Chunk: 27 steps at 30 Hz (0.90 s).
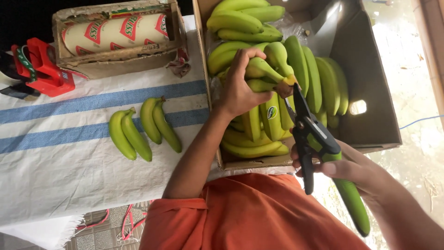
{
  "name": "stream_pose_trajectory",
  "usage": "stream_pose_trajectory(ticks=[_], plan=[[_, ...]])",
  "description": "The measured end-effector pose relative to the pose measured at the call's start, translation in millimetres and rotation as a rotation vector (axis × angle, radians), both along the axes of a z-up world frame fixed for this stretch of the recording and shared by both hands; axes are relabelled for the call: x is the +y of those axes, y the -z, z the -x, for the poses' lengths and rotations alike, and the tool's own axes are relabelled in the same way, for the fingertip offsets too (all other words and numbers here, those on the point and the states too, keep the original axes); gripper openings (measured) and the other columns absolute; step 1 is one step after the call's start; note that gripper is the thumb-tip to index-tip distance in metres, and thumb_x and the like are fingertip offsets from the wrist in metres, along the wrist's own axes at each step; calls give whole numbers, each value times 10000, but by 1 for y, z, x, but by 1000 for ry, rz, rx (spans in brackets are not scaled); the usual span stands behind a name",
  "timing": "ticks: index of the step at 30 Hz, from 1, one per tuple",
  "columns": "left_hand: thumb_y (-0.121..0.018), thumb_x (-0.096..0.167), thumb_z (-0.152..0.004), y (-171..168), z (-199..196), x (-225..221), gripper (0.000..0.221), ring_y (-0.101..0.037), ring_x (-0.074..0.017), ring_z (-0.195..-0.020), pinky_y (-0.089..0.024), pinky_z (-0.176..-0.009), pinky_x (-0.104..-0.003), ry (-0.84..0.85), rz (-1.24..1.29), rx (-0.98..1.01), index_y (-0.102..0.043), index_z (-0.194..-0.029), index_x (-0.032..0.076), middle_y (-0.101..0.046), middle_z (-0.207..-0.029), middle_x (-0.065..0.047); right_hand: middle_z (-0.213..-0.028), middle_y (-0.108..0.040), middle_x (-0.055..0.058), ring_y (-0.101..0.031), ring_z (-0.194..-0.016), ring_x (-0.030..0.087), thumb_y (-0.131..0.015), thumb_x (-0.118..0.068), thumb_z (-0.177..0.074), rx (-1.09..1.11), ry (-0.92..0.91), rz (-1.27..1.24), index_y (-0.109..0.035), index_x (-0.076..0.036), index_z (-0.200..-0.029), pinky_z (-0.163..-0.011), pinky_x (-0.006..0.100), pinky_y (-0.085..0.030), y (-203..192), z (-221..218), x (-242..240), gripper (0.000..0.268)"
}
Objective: Using shears to separate individual bananas and small clusters from larger bunches in a cardboard box for sorting.
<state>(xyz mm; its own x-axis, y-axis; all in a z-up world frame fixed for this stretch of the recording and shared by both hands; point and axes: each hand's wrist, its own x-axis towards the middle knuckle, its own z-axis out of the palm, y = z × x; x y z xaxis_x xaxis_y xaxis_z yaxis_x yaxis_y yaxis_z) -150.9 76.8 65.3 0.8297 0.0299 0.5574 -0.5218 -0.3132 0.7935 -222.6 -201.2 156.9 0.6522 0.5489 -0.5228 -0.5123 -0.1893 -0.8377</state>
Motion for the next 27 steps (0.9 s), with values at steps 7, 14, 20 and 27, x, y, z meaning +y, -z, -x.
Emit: stream_pose_trajectory(ticks=[7, 14, 20, 27], plan=[[-859, 152, -696, 0, 2, -2, 636, -554, -239, -1114, -487, -1012, -351, -12, -17, -6, -490, -1214, 119, -515, -1164, -61, -1114, -820, 182, -803, -1011, 330, -734, -428, -555, -44, -111, 97, -701, -6, -1265, -894, 479, -659, 3, 0, 0, 826], [-871, 176, -687, -1, -1, -3, 643, -565, -239, -1082, -489, -974, -357, -9, -33, 6, -483, -1197, 131, -533, -1145, -61, -1194, -784, 218, -784, -1103, 360, -731, -341, -545, 33, -10, 101, -584, -5, -1414, -895, 579, -694, -2, 7, 3, 943], [-899, 183, -697, -1, -4, 0, 657, -592, -239, -1072, -507, -956, -353, 1, -69, 23, -471, -1190, 114, -573, -1149, -72, -1253, -748, 198, -759, -1154, 326, -811, -520, -633, -21, -192, -48, -482, -26, -1494, -927, 534, -705, 14, 10, -10, 1046], [-914, 179, -709, -2, -5, -2, 658, -596, -253, -1108, -503, -1008, -361, -8, -86, 4, -478, -1196, 102, -583, -1161, -87, -1205, -773, 263, -779, -1119, 395, -798, -352, -614, 12, -12, -80, -576, 42, -1389, -877, 628, -708, 5, 10, -5, 897]])
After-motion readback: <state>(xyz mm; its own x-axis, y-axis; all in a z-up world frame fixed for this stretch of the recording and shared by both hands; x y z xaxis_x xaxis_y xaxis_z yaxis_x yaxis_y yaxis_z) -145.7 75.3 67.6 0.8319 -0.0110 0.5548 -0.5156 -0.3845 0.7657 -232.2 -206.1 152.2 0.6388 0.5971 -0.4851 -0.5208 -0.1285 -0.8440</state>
